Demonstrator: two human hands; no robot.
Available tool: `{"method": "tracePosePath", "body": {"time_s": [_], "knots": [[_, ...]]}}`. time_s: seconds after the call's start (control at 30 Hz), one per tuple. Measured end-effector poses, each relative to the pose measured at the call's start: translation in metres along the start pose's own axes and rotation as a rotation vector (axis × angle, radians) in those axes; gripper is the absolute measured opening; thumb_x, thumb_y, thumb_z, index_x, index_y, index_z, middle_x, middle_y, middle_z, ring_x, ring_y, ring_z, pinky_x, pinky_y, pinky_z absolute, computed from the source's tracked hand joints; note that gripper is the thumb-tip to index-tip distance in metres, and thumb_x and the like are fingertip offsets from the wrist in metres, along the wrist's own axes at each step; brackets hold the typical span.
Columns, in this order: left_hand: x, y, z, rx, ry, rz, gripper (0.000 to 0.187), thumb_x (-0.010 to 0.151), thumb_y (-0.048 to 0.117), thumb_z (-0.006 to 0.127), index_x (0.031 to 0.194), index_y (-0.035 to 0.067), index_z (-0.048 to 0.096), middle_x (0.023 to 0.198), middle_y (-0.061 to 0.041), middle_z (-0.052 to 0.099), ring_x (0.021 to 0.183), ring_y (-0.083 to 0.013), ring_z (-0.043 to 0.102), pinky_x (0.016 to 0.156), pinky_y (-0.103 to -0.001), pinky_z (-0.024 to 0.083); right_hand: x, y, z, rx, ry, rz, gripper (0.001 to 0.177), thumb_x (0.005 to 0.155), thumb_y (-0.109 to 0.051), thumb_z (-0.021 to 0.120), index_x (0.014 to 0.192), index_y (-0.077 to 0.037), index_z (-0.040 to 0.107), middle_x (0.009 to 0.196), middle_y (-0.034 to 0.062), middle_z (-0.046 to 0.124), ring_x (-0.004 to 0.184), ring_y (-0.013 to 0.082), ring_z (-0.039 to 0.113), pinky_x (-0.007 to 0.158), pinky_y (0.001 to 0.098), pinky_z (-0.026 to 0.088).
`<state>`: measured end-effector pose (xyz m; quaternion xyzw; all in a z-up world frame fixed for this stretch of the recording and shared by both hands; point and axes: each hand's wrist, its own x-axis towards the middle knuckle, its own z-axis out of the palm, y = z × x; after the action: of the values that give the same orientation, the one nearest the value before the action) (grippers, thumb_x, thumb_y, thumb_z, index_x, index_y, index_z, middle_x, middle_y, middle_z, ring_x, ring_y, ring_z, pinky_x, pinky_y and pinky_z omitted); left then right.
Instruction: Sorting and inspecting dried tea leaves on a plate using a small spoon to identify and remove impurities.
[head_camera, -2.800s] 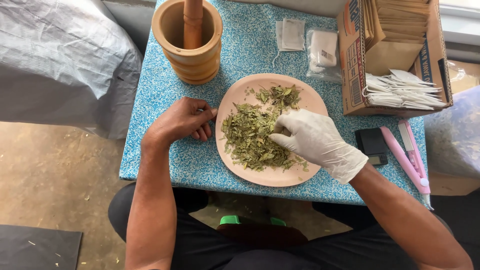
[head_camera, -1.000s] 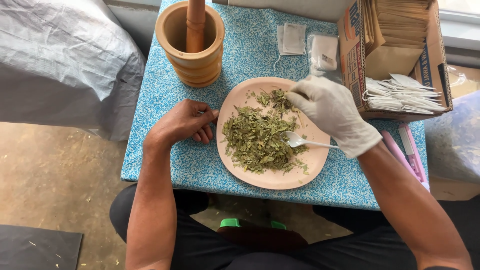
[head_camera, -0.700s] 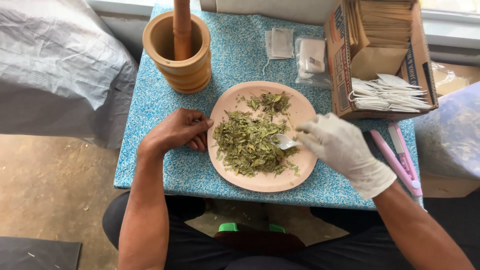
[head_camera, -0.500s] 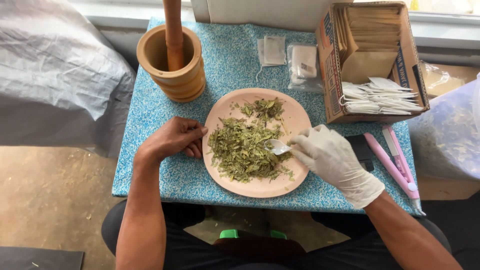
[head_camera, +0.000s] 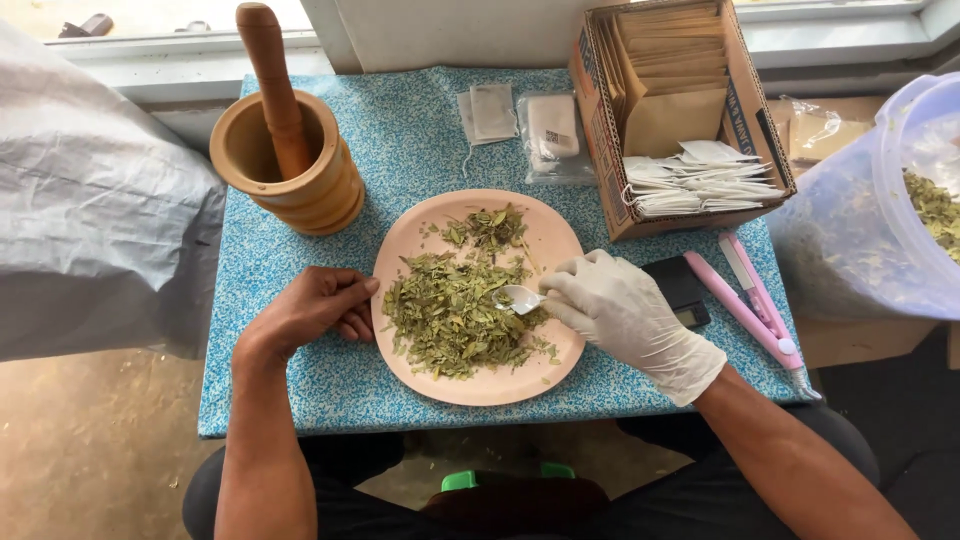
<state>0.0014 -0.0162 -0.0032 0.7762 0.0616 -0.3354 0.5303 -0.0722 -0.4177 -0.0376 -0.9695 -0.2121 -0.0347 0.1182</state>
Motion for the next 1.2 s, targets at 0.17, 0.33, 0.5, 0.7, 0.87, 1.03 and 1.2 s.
{"method": "tracePosePath", "body": {"time_s": [0.17, 0.33, 0.5, 0.7, 0.87, 1.03, 1.2], "knots": [[0.002, -0.009, 0.001, -0.023, 0.038, 0.053, 0.048, 0.115, 0.035, 0.063, 0.108, -0.009, 0.080, 0.082, -0.030, 0.083, 0.071, -0.0357, 0.085, 0.067, -0.042, 0.071, 0.003, 0.005, 0.000, 0.132, 0.052, 0.061, 0.014, 0.111, -0.044, 0.068, 0.113, -0.031, 0.073, 0.098, -0.0082, 0.064, 0.118, 0.0144, 0.067, 0.097, 0.0312, 0.055], [0.001, -0.025, 0.006, -0.056, 0.126, 0.101, 0.047, 0.120, 0.034, 0.053, 0.119, -0.008, 0.075, 0.080, -0.028, 0.081, 0.068, -0.0342, 0.084, 0.063, -0.040, 0.071, 0.010, -0.005, 0.011, 0.090, 0.190, -0.023, 0.010, 0.113, -0.042, 0.069, 0.114, -0.032, 0.073, 0.089, -0.0082, 0.060, 0.106, 0.0151, 0.068, 0.099, 0.0312, 0.054], [-0.008, -0.024, 0.011, -0.074, 0.220, 0.201, 0.039, 0.112, 0.029, 0.071, 0.129, -0.006, 0.072, 0.081, -0.029, 0.081, 0.068, -0.0346, 0.084, 0.065, -0.041, 0.072, 0.010, -0.009, 0.006, 0.121, 0.186, -0.102, 0.036, 0.102, -0.041, 0.081, 0.135, -0.033, 0.068, 0.115, -0.0072, 0.070, 0.134, 0.0196, 0.065, 0.116, 0.0432, 0.046], [-0.011, -0.036, 0.025, -0.084, 0.434, 0.361, 0.032, 0.114, 0.027, 0.072, 0.122, -0.004, 0.075, 0.082, -0.024, 0.079, 0.069, -0.0291, 0.081, 0.062, -0.036, 0.071, 0.011, -0.008, 0.014, 0.146, 0.259, -0.164, 0.011, 0.106, -0.033, 0.078, 0.109, -0.023, 0.075, 0.111, -0.0046, 0.073, 0.133, 0.0212, 0.067, 0.114, 0.0405, 0.049], [-0.005, -0.046, 0.027, -0.085, 0.507, 0.407, 0.042, 0.118, 0.038, 0.068, 0.106, -0.001, 0.077, 0.081, -0.023, 0.078, 0.067, -0.0279, 0.080, 0.059, -0.034, 0.069, 0.010, -0.017, 0.010, 0.194, 0.270, -0.163, 0.028, 0.105, -0.032, 0.079, 0.130, -0.027, 0.068, 0.120, -0.0024, 0.070, 0.136, 0.0258, 0.066, 0.114, 0.0441, 0.050], [-0.006, -0.048, 0.032, -0.085, 0.548, 0.491, 0.052, 0.122, 0.040, 0.062, 0.091, 0.000, 0.074, 0.080, -0.022, 0.077, 0.064, -0.0270, 0.079, 0.057, -0.034, 0.068, 0.009, -0.017, 0.009, 0.240, 0.283, -0.189, 0.033, 0.106, -0.031, 0.079, 0.137, -0.026, 0.070, 0.127, 0.0010, 0.072, 0.136, 0.0296, 0.066, 0.113, 0.0451, 0.050], [-0.005, -0.053, 0.033, -0.061, 0.571, 0.572, 0.062, 0.124, 0.042, 0.059, 0.075, 0.004, 0.067, 0.077, -0.019, 0.078, 0.057, -0.0250, 0.077, 0.053, -0.034, 0.067, 0.009, -0.016, 0.008, 0.316, 0.263, -0.174, 0.032, 0.108, -0.031, 0.077, 0.139, -0.026, 0.072, 0.132, 0.0011, 0.075, 0.137, 0.0301, 0.066, 0.114, 0.0452, 0.049]]}}
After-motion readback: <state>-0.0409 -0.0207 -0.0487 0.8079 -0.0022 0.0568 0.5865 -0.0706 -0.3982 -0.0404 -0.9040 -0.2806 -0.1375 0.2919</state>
